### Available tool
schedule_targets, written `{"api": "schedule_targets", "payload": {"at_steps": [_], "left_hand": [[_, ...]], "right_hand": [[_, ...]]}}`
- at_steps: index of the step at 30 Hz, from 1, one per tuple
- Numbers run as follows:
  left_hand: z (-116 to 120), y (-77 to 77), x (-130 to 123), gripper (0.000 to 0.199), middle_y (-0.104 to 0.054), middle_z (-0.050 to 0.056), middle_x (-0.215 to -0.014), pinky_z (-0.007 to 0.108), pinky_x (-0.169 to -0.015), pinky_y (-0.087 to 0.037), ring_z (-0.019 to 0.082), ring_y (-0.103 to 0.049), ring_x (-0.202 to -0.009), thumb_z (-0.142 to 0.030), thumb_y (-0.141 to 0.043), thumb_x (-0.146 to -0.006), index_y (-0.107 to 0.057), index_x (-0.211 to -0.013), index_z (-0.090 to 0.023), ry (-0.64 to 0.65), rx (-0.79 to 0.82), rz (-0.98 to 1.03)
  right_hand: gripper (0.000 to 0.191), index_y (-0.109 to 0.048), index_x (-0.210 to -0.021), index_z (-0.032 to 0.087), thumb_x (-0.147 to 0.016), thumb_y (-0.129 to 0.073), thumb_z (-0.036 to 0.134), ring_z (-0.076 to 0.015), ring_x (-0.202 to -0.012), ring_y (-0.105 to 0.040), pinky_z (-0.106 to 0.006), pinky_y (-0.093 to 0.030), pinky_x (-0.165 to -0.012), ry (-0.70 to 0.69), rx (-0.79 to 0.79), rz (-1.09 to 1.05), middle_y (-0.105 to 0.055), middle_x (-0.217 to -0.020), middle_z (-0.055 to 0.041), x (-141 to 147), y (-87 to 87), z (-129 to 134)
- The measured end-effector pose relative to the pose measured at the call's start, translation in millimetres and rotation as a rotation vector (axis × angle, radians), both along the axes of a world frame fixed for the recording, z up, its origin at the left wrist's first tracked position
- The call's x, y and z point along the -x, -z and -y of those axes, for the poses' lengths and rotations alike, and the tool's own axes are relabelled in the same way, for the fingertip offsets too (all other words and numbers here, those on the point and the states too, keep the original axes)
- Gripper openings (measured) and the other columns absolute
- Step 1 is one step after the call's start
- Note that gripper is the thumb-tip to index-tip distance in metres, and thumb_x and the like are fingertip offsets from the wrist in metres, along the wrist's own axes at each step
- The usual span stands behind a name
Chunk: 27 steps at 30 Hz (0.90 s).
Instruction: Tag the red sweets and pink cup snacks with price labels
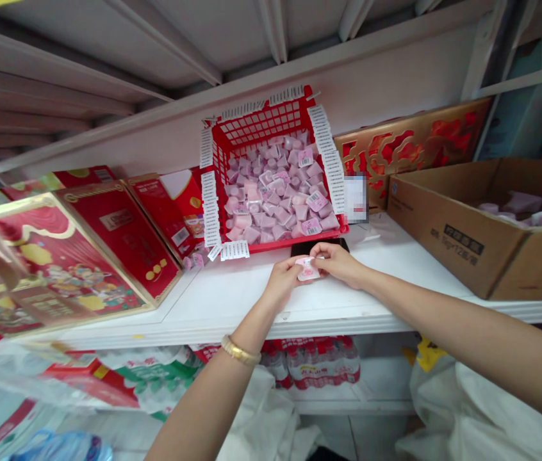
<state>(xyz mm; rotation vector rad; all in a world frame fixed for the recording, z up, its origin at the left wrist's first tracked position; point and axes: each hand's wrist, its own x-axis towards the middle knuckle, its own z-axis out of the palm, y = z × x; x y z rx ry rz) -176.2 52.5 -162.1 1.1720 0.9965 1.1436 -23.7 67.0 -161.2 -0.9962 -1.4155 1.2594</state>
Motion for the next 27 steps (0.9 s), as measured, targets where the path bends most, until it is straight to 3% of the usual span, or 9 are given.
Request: {"api": "schedule_targets", "payload": {"at_steps": [27], "left_hand": [[0.8, 5.3, -1.6, 0.03, -0.074, 0.005, -0.084, 0.031, -0.07, -0.06, 0.016, -0.068, -0.075, -0.006, -0.056, -0.07, -0.074, -0.094, -0.013, -0.015, -0.043, -0.037]], "right_hand": [[0.012, -0.056, -0.071, 0.018, -0.059, -0.059, 0.017, -0.0086, -0.051, -0.051, -0.021, -0.044, -0.049, -0.01, -0.041, -0.004, -0.055, -0.058, 0.0054, 0.0, 2.4, 2.3]]}}
